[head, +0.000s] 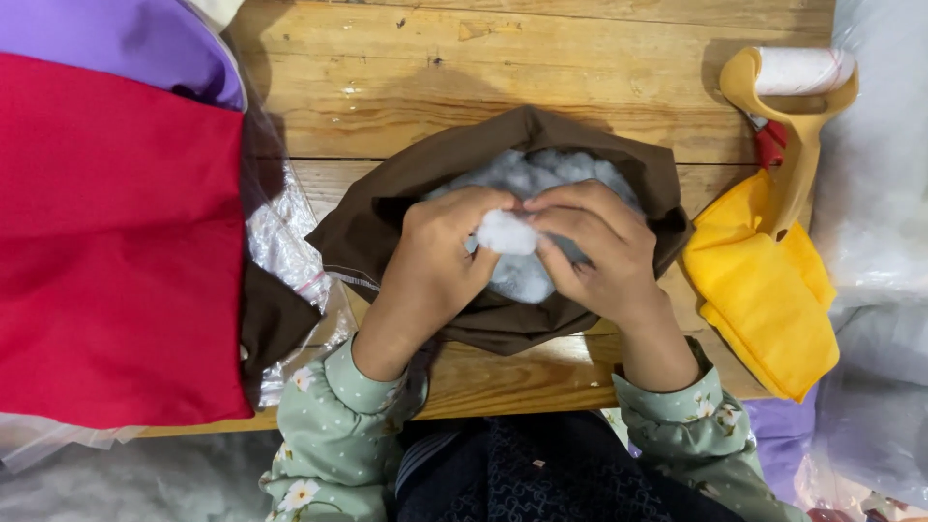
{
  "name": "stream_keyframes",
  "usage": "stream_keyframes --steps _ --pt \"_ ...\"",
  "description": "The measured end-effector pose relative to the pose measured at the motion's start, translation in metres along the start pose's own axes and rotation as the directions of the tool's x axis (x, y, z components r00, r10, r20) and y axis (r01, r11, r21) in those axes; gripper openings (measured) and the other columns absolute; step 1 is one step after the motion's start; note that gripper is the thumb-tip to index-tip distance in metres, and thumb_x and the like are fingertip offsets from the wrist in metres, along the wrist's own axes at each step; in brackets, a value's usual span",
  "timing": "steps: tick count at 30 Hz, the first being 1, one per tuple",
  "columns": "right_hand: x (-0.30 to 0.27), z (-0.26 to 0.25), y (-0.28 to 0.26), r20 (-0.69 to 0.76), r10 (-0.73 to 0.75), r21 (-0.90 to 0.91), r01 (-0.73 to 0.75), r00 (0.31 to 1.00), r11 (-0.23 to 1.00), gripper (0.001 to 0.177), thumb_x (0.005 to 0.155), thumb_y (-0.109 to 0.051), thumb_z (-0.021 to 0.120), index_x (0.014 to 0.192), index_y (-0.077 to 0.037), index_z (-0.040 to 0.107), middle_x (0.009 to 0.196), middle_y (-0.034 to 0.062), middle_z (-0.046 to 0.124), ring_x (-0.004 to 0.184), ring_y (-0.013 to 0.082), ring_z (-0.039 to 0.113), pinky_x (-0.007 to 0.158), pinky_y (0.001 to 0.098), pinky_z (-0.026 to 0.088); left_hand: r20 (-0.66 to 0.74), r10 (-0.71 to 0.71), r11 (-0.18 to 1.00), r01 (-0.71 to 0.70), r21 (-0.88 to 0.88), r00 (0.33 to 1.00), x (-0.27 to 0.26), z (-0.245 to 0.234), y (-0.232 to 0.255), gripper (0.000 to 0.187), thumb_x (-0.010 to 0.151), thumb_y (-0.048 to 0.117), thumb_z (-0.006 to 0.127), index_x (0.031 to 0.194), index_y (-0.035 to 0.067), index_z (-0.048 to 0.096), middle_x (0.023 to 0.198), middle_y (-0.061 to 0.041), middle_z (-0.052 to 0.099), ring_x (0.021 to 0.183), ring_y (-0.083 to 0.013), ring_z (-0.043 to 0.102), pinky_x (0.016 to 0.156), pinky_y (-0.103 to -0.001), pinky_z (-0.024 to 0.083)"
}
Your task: The person is stuffing a brown pillowcase with white polyester fiberfill at a natural pace.
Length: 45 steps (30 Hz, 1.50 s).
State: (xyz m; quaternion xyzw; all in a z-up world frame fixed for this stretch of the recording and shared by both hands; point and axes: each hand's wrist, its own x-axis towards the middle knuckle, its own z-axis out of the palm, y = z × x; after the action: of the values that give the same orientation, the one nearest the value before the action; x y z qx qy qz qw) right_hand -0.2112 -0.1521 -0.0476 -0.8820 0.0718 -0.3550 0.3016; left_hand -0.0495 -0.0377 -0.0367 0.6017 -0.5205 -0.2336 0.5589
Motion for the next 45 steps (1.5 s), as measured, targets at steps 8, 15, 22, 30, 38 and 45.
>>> stream_keyframes --steps 8,15,22,30,38,45 --pt "0.008 -0.019 -0.019 -0.063 0.114 -0.012 -0.115 0.992 0.993 0.012 0.099 0.002 0.069 0.088 0.002 0.066 0.090 0.0166 0.069 0.080 0.0241 0.068 0.075 0.0316 0.055 0.008 0.062 0.973 -0.062 0.223 0.998 -0.020 -0.022 0.035 0.034 0.087 0.013 0.087 0.112 0.002 0.067 0.124 -0.015 0.068 0.115 -0.0279 0.068 0.100 -0.035 0.056" --pt "0.009 -0.021 -0.027 0.094 0.070 0.061 -0.076 0.993 0.995 0.011 0.095 0.008 0.061 0.089 -0.001 0.065 0.092 0.0126 0.065 0.083 0.0245 0.066 0.076 0.0317 0.052 0.384 -0.060 0.725 -0.224 0.651 0.921 -0.105 -0.016 0.022 0.049 0.087 0.029 0.076 0.125 0.000 0.064 0.122 -0.014 0.065 0.105 -0.0315 0.059 0.085 -0.042 0.053" --pt "0.001 -0.012 -0.028 0.484 0.157 0.163 -0.265 0.861 0.950 0.021 0.097 -0.018 0.070 0.115 -0.006 0.071 0.110 0.0106 0.068 0.081 0.0177 0.071 0.069 0.0272 0.061 0.355 0.123 0.619 -0.351 0.702 0.927 -0.112 -0.027 0.056 0.022 0.093 -0.006 0.064 0.113 0.001 0.065 0.124 -0.014 0.067 0.082 -0.0263 0.058 0.063 -0.038 0.052" --pt "-0.022 0.029 -0.034 0.602 -0.019 0.199 -0.127 0.798 0.972 0.032 0.083 0.010 0.066 0.111 -0.005 0.069 0.094 0.0115 0.058 0.089 0.0343 0.061 0.066 0.0432 0.050 0.400 0.131 0.605 -0.393 0.693 0.907 -0.107 -0.028 0.090 0.025 0.092 -0.006 0.066 0.114 0.005 0.061 0.120 -0.010 0.066 0.082 -0.0222 0.062 0.058 -0.035 0.052" --pt "0.009 -0.008 -0.045 0.419 -0.065 0.340 -0.090 0.906 0.936 0.017 0.101 -0.015 0.064 0.107 -0.002 0.073 0.104 0.0130 0.072 0.092 0.0278 0.073 0.080 0.0366 0.059 0.374 0.091 0.646 -0.341 0.683 0.923 -0.111 -0.047 0.095 0.020 0.098 -0.002 0.061 0.118 -0.001 0.062 0.117 -0.014 0.064 0.091 -0.0278 0.060 0.078 -0.039 0.053" --pt "-0.007 0.059 -0.041 0.692 0.050 -0.147 0.072 0.720 0.986 0.006 0.081 -0.005 0.067 0.076 -0.009 0.065 0.105 0.0087 0.068 0.125 0.0363 0.050 0.094 0.0533 0.043 0.374 0.159 0.640 -0.384 0.666 0.914 -0.111 -0.036 0.093 0.021 0.097 -0.004 0.061 0.118 -0.001 0.061 0.118 -0.017 0.063 0.092 -0.0308 0.059 0.079 -0.042 0.054"
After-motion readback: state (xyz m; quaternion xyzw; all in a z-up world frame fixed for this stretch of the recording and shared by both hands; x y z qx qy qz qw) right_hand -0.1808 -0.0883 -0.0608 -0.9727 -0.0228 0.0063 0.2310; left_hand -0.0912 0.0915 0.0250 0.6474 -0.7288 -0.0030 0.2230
